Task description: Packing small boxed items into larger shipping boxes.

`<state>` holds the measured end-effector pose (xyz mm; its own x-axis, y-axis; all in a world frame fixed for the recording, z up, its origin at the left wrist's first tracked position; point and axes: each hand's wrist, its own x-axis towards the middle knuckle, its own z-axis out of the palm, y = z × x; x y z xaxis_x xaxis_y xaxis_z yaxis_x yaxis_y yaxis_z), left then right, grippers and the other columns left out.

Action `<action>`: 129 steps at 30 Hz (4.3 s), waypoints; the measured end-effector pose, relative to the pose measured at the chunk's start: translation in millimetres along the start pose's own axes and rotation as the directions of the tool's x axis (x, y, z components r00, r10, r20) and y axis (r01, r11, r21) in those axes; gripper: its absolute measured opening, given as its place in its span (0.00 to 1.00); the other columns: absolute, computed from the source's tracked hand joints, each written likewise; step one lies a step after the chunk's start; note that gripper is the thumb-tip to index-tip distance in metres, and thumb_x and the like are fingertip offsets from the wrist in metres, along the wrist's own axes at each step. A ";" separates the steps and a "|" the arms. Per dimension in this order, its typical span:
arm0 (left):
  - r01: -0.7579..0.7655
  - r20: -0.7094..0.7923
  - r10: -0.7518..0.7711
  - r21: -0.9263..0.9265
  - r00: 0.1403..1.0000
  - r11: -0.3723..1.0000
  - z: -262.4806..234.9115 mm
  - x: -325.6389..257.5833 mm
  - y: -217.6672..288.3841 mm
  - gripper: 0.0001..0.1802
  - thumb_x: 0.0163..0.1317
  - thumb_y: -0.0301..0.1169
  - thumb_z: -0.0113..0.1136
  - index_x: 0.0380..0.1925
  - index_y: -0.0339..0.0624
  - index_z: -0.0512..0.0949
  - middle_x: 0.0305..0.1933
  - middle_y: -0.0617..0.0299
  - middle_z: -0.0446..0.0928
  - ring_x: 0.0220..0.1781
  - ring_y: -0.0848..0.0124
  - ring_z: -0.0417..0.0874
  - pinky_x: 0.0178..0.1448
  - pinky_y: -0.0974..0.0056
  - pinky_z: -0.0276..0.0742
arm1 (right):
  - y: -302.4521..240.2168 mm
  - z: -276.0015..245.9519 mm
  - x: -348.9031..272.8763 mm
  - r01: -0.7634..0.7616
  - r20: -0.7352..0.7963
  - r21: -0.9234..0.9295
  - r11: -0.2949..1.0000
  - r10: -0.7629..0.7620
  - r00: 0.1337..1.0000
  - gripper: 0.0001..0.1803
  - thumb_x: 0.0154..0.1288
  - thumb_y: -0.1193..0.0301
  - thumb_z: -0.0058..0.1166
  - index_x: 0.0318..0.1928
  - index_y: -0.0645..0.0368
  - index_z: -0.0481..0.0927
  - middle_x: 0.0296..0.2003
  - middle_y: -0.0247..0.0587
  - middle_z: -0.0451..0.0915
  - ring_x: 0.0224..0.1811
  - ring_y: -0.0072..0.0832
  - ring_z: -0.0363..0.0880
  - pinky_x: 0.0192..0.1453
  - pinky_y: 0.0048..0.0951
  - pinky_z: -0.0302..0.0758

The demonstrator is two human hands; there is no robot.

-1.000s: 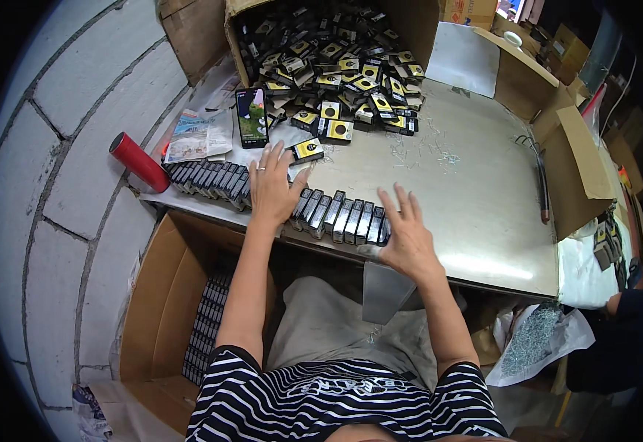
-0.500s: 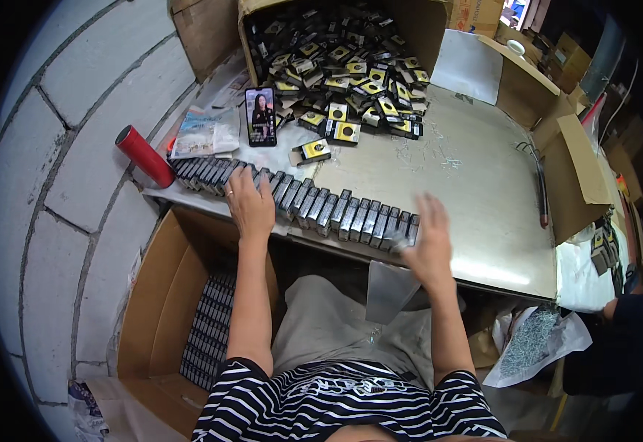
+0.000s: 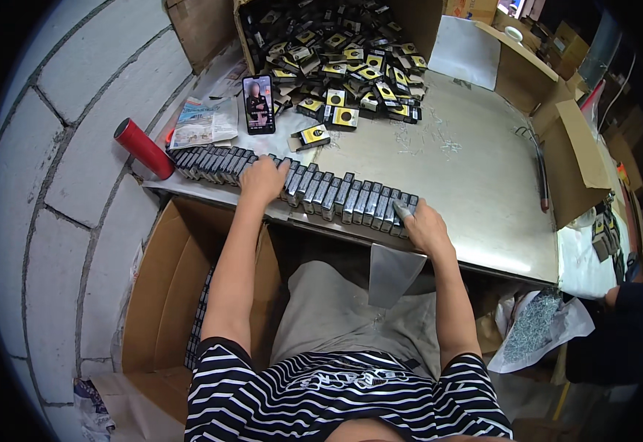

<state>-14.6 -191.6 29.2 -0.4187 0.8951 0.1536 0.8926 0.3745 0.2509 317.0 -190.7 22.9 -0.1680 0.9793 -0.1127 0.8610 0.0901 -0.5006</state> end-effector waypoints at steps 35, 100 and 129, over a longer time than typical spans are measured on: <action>-0.022 -0.222 -0.147 -0.616 0.964 0.787 54.9 -82.4 63.1 0.21 0.57 0.42 0.62 0.38 0.32 0.75 0.39 0.44 0.76 0.45 0.46 0.76 0.48 0.50 0.72 | 117.4 -31.4 13.8 0.094 -0.220 -0.162 0.982 -0.129 0.967 0.26 0.67 0.56 0.47 0.33 0.73 0.74 0.21 0.54 0.73 0.24 0.37 0.67 0.33 0.40 0.66; 0.876 0.408 -0.804 -0.400 0.434 0.270 262.6 -73.3 -342.1 0.30 0.65 0.49 0.49 0.46 0.26 0.76 0.51 0.31 0.74 0.57 0.48 0.75 0.60 0.52 0.69 | -162.9 452.8 25.5 0.147 0.521 -0.503 0.852 0.163 0.838 0.18 0.55 0.70 0.51 0.46 0.62 0.81 0.50 0.57 0.78 0.56 0.41 0.77 0.51 0.36 0.77; 0.029 -0.005 -0.071 -0.880 0.997 0.473 17.8 -203.2 -207.1 0.11 0.57 0.18 0.52 0.35 0.34 0.83 0.29 0.59 0.78 0.29 0.74 0.80 0.37 0.71 0.74 | -86.7 70.6 -119.4 0.630 0.080 0.254 0.734 -0.665 0.743 0.38 0.48 0.75 0.61 0.63 0.58 0.64 0.50 0.50 0.73 0.47 0.45 0.77 0.47 0.37 0.76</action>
<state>-111.4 -446.7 -71.0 -0.4817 0.8650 0.1401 0.2631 -0.0098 0.9647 228.4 -328.2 19.1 -0.7359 0.6527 0.1802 0.4040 0.6368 -0.6567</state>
